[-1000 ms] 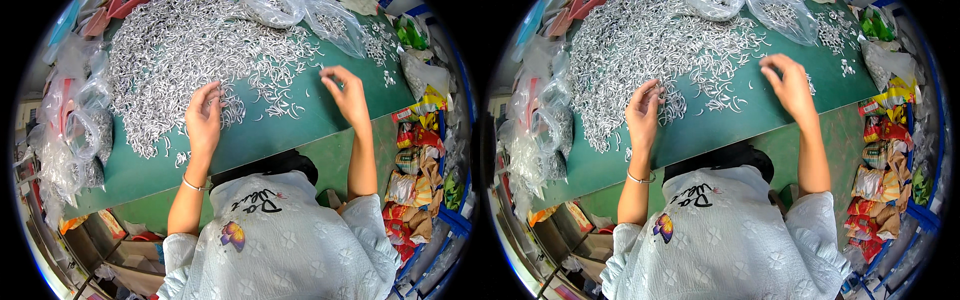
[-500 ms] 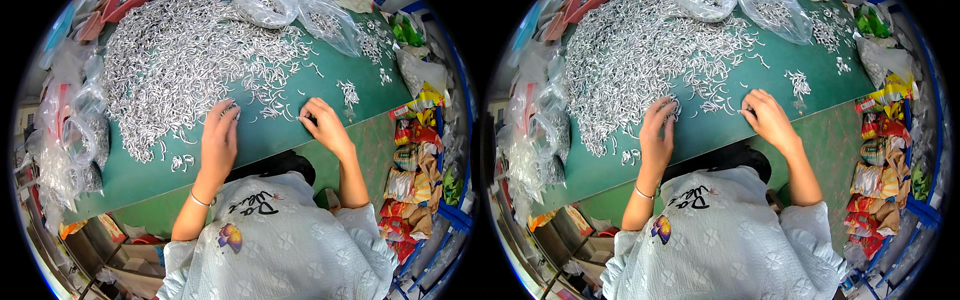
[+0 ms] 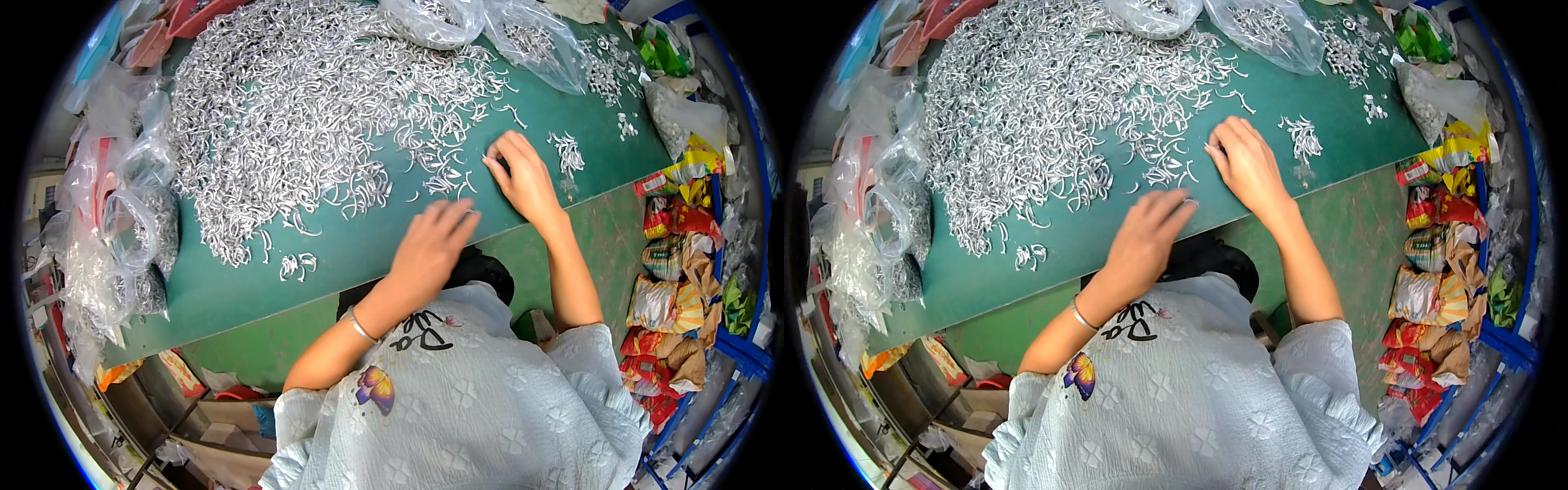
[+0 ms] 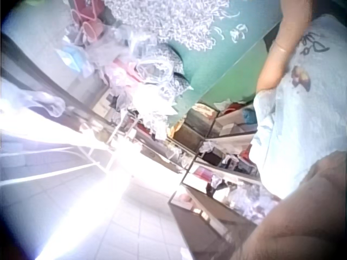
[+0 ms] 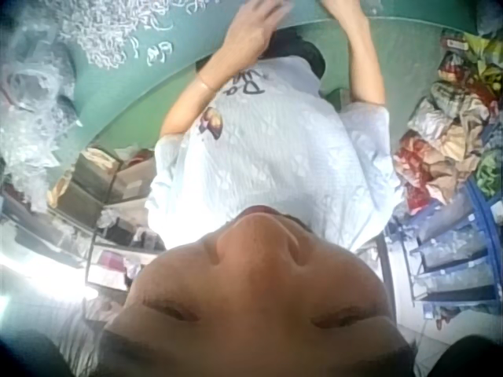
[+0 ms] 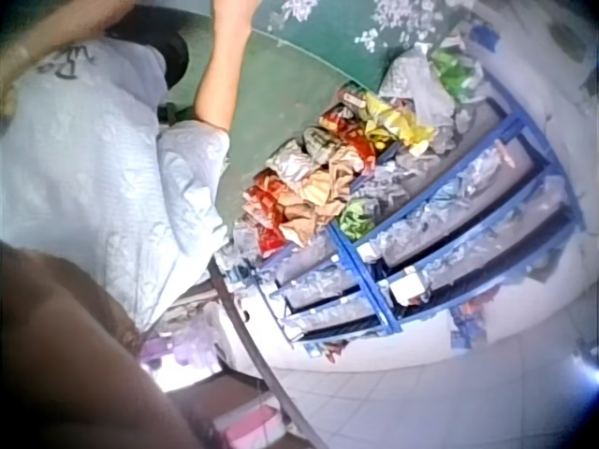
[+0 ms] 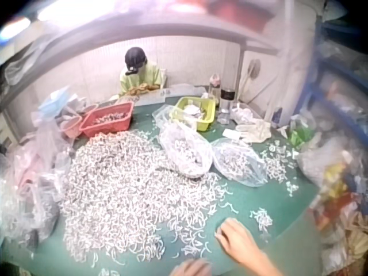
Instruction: The person sorts small curved silver metal parts by hand on a green workbench, picking them up from a large pile and organizing them into smaller groups.
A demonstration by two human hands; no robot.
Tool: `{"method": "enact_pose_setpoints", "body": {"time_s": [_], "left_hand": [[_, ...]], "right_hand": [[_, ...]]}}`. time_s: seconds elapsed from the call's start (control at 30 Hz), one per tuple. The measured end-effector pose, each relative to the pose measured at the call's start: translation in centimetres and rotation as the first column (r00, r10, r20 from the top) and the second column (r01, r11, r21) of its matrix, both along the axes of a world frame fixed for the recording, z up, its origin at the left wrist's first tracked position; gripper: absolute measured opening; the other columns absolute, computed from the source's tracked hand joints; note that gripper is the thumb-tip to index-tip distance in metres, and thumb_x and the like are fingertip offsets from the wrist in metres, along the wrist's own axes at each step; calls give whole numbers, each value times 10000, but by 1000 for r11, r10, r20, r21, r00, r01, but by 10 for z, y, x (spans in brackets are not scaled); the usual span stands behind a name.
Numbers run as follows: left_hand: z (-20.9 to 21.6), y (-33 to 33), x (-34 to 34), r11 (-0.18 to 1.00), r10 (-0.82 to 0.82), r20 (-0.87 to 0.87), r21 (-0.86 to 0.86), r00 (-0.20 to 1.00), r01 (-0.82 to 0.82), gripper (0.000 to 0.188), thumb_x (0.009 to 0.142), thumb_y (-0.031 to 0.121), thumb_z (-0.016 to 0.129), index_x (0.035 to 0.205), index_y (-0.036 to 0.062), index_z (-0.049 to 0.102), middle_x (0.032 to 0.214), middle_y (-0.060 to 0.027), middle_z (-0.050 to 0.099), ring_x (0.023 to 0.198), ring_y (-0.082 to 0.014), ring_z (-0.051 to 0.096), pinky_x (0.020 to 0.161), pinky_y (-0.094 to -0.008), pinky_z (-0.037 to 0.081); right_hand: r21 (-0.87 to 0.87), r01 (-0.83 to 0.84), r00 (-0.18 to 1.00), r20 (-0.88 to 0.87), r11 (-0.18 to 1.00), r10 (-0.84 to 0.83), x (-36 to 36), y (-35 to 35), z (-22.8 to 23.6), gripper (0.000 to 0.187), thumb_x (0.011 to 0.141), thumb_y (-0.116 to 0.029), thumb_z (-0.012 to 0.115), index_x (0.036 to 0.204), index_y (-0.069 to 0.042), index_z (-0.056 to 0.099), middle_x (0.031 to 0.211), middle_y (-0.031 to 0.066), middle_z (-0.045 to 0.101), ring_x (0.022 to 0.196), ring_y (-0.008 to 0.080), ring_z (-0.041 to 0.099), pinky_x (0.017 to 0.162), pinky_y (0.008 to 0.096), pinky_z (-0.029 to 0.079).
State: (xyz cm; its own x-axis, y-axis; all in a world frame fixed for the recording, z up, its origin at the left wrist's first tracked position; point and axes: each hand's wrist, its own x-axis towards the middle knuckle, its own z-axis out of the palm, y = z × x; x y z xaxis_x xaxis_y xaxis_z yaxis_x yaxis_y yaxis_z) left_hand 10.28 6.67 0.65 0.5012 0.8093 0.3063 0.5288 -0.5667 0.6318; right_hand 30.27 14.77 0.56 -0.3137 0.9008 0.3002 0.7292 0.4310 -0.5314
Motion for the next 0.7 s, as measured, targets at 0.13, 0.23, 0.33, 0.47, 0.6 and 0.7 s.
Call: {"method": "enact_pose_setpoints", "body": {"time_s": [0.13, 0.23, 0.33, 0.47, 0.6, 0.7], "left_hand": [[-2, -2, 12, 991, -105, -126, 68, 987, 114, 457, 725, -57, 574, 1182, -47, 577, 1288, -169, 523, 1182, -338, 486, 963, -429, 398], [-7, -4, 6, 996, -55, -90, 65, 994, 61, 438, 731, -55, 568, 1169, -52, 582, 1273, -164, 532, 1176, -334, 494, 950, -430, 403], [-11, -10, -13, 998, 12, -52, 63, 999, -9, 398, 740, -44, 573, 1137, -55, 598, 1228, -155, 559, 1139, -334, 523, 927, -431, 417], [-12, -15, -30, 987, 147, -24, 61, 989, -146, 341, 747, -59, 585, 1086, -45, 624, 1132, -140, 594, 1052, -318, 567, 888, -403, 438], [-15, -19, -40, 970, 241, 12, -9, 970, -241, 337, 749, -68, 565, 1080, -45, 626, 1086, -136, 589, 997, -307, 570, 851, -388, 458], [-18, -21, -46, 964, 265, 45, 1, 963, -266, 348, 728, -100, 573, 1064, -33, 634, 1054, -133, 589, 958, -311, 566, 823, -389, 465]], "right_hand": [[-34, 314, 916, 275, 949, -294, 32, -9, 6, 128, 789, -80, 685, 807, -14, 577, 807, 150, 596, 852, 348, 576, 767, 451, 452], [85, 417, 804, 430, 905, -411, 36, -16, 10, 123, 789, -100, 692, 832, -28, 602, 867, 133, 605, 884, 325, 571, 770, 438, 435], [179, 349, 835, 386, 920, -392, 17, -20, 10, 149, 776, -102, 707, 870, -36, 611, 927, 134, 597, 917, 324, 558, 773, 435, 427], [82, -82, 996, -28, 993, 85, -37, -16, 7, 259, 761, -121, 746, 969, -49, 610, 970, 104, 578, 944, 313, 543, 810, 416, 426], [-42, -240, 965, -119, 970, 234, -43, -24, -6, 212, 789, -66, 721, 969, -36, 612, 994, 109, 580, 953, 308, 564, 818, 396, 462], [-54, -140, 983, -124, 989, 133, -23, -19, -7, 189, 799, -32, 703, 959, -12, 603, 944, 118, 569, 900, 324, 580, 777, 381, 492]]}}
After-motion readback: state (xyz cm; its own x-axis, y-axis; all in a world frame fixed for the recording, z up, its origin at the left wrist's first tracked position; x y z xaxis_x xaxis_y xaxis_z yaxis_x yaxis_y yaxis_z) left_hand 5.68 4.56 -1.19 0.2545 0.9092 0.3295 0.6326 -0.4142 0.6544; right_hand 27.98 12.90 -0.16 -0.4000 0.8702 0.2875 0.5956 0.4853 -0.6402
